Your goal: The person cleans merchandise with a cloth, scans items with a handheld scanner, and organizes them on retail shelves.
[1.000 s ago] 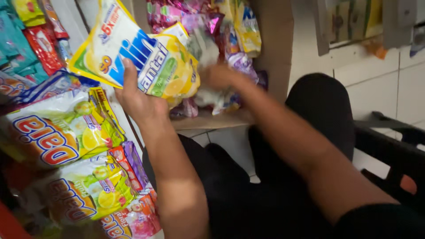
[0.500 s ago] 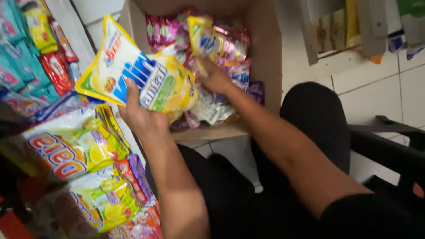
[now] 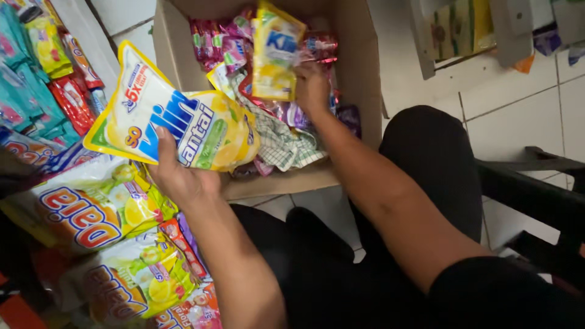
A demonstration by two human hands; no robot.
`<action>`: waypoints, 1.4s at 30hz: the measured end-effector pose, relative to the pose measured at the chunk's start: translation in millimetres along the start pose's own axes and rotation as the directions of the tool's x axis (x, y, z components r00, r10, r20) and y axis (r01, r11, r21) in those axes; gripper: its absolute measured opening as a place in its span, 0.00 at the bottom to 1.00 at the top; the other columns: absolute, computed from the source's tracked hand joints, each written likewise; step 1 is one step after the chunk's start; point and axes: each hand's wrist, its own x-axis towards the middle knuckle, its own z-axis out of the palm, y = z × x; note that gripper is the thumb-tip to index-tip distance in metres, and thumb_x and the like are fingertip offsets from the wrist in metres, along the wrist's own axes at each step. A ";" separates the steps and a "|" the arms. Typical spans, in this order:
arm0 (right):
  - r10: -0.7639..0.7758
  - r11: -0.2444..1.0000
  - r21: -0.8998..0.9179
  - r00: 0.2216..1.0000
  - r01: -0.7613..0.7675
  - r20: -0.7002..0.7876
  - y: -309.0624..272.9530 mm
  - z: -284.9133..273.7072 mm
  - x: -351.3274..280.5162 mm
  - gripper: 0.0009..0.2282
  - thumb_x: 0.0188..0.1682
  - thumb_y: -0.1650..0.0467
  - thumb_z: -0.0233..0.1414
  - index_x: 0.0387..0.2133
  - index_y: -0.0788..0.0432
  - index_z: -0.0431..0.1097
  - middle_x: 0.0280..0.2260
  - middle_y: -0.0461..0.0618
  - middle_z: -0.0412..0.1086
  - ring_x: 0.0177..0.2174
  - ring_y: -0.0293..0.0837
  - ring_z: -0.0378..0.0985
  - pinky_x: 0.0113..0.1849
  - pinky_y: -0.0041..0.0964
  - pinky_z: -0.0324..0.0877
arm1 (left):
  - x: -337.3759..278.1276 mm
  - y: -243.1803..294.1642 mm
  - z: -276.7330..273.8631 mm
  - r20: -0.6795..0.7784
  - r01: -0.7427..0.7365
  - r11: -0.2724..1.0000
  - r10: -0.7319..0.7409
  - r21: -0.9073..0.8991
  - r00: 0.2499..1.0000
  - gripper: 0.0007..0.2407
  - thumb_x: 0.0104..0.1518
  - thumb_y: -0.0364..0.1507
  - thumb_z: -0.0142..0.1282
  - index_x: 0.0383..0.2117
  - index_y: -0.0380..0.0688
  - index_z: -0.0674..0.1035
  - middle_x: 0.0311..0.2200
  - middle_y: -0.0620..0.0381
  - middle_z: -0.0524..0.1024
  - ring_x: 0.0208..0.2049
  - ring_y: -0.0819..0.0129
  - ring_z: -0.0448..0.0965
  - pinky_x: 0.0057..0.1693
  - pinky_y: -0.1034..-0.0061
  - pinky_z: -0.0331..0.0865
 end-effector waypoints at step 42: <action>0.205 0.973 -0.210 0.757 -0.091 0.620 -11.6 -41.6 30.3 0.26 0.40 0.55 0.65 0.43 0.63 0.75 0.38 0.63 0.76 0.36 0.51 0.79 0.40 0.48 0.74 | 45.1 -128.4 9.5 0.276 -0.276 0.019 -0.102 0.961 0.956 0.18 0.58 0.36 0.61 0.49 0.37 0.78 0.43 0.40 0.80 0.46 0.44 0.80 0.53 0.57 0.71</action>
